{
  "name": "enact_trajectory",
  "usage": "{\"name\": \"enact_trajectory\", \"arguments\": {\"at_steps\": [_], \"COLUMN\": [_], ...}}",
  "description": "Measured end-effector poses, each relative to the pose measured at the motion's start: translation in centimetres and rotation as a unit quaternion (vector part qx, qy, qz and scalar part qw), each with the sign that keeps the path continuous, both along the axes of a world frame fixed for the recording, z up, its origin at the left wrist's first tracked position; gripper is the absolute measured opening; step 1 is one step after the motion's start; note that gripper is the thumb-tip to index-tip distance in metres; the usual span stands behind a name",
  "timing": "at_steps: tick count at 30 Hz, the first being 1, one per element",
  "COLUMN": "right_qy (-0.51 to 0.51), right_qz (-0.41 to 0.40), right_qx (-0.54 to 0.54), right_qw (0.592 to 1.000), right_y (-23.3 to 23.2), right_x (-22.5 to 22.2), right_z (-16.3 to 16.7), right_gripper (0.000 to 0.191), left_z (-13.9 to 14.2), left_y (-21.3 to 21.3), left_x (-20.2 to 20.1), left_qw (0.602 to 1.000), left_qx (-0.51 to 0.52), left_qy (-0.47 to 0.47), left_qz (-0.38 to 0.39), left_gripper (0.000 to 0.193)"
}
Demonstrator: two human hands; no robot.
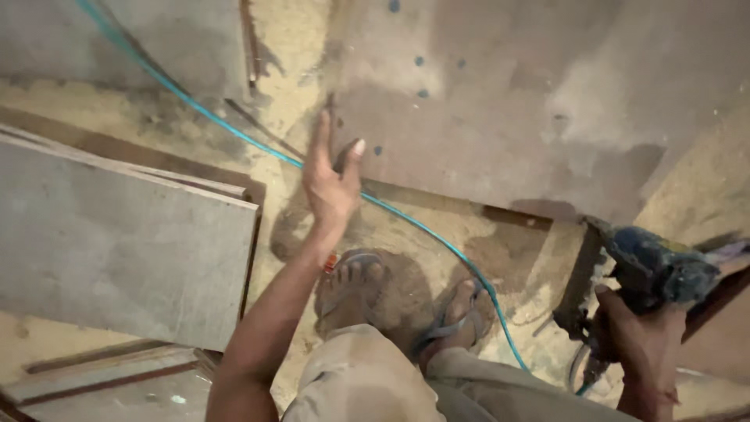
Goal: The person places a curved wooden template on a board on the floor and traces around its edge with a marker, repositioning the template to trace a second curve. They then move boards aside, pick up a pneumatic nail gun, and nail pieces of wood together on the floor.
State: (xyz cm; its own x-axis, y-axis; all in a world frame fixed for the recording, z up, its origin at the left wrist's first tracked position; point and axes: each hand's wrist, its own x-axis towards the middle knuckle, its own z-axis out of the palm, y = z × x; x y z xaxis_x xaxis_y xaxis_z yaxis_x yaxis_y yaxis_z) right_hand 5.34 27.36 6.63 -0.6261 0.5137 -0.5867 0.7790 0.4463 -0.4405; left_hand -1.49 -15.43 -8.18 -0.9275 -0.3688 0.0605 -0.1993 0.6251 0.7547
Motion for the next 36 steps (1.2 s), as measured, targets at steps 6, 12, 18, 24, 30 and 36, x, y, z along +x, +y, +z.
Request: {"name": "enact_trajectory", "arguments": {"at_steps": [6,12,18,24,30,36], "right_qy": [-0.01,-0.051,0.084,0.176,0.121,0.133], "right_qz": [0.094,0.067,0.183,0.446,0.439,0.505], "right_qx": [0.099,0.076,-0.071,-0.065,-0.047,-0.012], "right_qw": [0.991,0.994,0.977,0.875,0.889,0.853], "right_y": [-0.5,-3.3,-8.9,-16.5,-22.7,-25.1], "right_x": [-2.0,-6.3,-12.9,-22.4,-28.0,-30.2], "right_z": [0.1,2.5,3.1,1.5,0.1,-0.7], "right_gripper": [0.03,0.026,0.038,0.047,0.028,0.019], "left_z": [1.0,2.5,-0.1,-1.2,-1.5,-2.0], "left_y": [1.8,2.1,-1.8,-4.9,-5.8,-6.4], "left_x": [3.0,5.9,-0.7,-4.9,-4.0,-3.8], "left_qw": [0.995,0.992,0.998,0.985,0.986,0.988], "left_qx": [0.076,0.062,-0.03,-0.044,0.009,0.014], "left_qy": [-0.035,-0.111,-0.036,-0.101,-0.06,-0.037], "left_qz": [0.054,0.018,-0.038,-0.136,-0.152,-0.152], "left_gripper": [0.066,0.08,0.079,0.091,0.081,0.071]}}
